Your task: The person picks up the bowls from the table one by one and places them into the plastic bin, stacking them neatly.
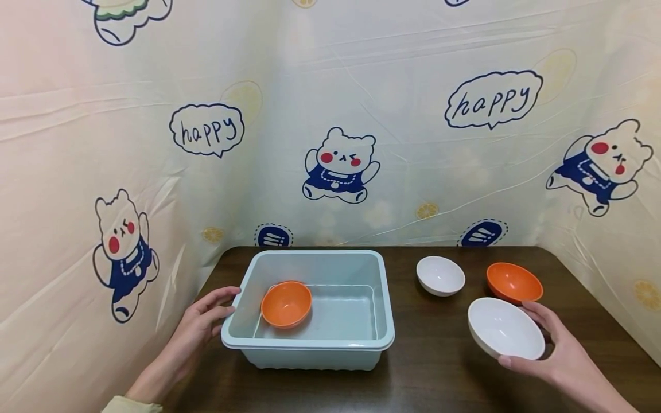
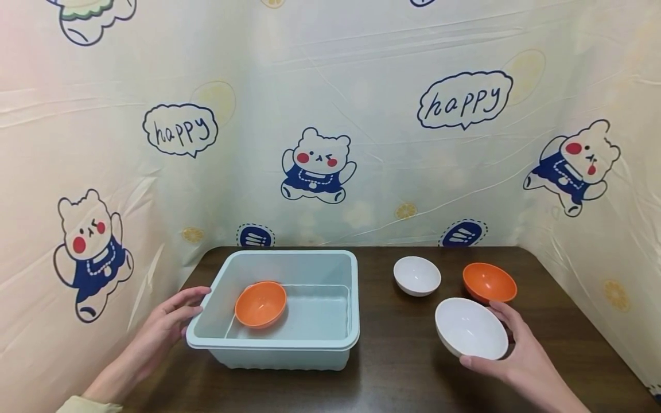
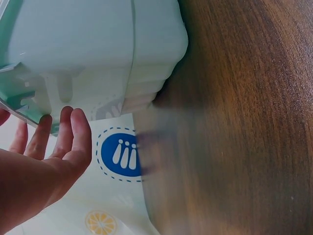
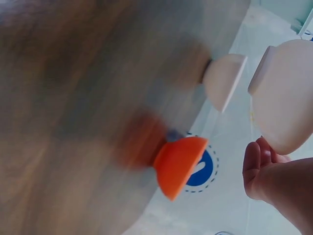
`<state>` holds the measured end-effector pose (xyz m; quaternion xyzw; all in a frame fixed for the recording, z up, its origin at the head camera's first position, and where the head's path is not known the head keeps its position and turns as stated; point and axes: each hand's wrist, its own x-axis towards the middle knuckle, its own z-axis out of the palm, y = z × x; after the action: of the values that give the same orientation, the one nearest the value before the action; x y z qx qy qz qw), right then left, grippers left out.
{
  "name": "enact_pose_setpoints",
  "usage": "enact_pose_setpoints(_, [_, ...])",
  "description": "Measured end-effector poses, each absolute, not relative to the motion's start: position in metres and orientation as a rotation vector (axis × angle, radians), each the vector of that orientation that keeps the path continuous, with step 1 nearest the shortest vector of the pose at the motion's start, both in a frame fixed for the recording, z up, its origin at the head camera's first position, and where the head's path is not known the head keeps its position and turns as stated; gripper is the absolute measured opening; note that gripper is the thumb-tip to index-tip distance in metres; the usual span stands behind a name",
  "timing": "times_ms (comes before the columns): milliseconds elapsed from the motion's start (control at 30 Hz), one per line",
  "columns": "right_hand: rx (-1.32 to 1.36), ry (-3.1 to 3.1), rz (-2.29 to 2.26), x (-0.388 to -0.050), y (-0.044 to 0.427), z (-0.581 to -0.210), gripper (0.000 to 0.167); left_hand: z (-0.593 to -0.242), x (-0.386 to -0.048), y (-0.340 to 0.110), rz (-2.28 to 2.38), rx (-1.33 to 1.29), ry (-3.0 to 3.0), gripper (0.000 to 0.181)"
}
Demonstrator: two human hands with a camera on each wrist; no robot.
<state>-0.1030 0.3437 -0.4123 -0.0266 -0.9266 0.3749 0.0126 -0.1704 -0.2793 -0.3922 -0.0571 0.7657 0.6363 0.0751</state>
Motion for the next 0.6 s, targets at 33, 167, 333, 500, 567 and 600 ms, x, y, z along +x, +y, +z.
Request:
enact_pose_setpoints(33, [-0.064,-2.877,1.154,-0.103,0.342,-0.412,0.113,-0.392,-0.170,-0.279,1.909,-0.171,2.297,0.051])
enact_pose_setpoints(167, [0.065,-2.775,1.125,-0.103,0.335,-0.410,0.107,-0.392,-0.170,-0.279,1.911,-0.169,2.295,0.051])
enact_pose_setpoints(333, [0.120,-2.773,1.126,-0.107,0.325,-0.400,0.108,-0.391,-0.171,-0.279,1.915,-0.179,2.291,0.050])
enact_pose_setpoints(500, [0.188,-2.733,1.138,-0.112,0.313,-0.394,0.106,-0.390,-0.171,-0.279,1.920,-0.176,2.290,0.050])
enact_pose_setpoints(567, [0.236,-2.687,1.157,-0.114,0.309,-0.392,0.105,-0.390,-0.171,-0.279,1.923,-0.155,2.292,0.050])
enact_pose_setpoints(600, [0.253,-2.668,1.162,-0.115,0.307,-0.391,0.104,-0.390,-0.171,-0.279,1.931,-0.157,2.290,0.049])
